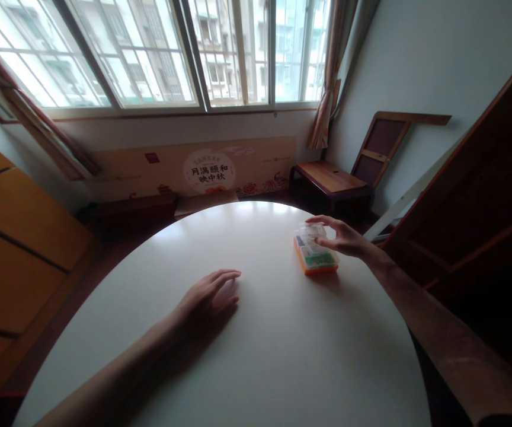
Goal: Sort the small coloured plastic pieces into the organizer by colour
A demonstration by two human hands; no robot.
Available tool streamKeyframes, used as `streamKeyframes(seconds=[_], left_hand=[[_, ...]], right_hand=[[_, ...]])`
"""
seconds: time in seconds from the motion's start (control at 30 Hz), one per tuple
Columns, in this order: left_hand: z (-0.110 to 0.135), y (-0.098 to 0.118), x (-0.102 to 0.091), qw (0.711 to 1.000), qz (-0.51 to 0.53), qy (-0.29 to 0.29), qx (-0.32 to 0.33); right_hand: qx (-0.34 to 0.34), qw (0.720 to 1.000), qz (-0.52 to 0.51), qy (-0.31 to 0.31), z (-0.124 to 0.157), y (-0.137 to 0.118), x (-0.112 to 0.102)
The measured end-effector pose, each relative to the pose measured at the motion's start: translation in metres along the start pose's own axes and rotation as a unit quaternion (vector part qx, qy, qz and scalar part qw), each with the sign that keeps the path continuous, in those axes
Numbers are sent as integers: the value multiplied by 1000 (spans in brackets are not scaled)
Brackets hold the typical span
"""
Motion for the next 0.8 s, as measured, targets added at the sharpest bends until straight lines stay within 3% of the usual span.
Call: streamKeyframes(seconds=[0.1,0.33,0.8], left_hand=[[1,-1,1,1000,2,0,2],[1,-1,0,1000,6,1,5],[-1,2,0,1000,-9,-5,8]], right_hand=[[1,999,18,27,-1,1,0],[-5,975,181,128,7,-16,2],[58,929,325,170,18,-30,26]])
Point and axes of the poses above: each hand's wrist, its own z-axis away from the middle knuckle, its own x-axis out of the palm, y = z × x, the point moved 6 cm from there along -z, towards the middle knuckle
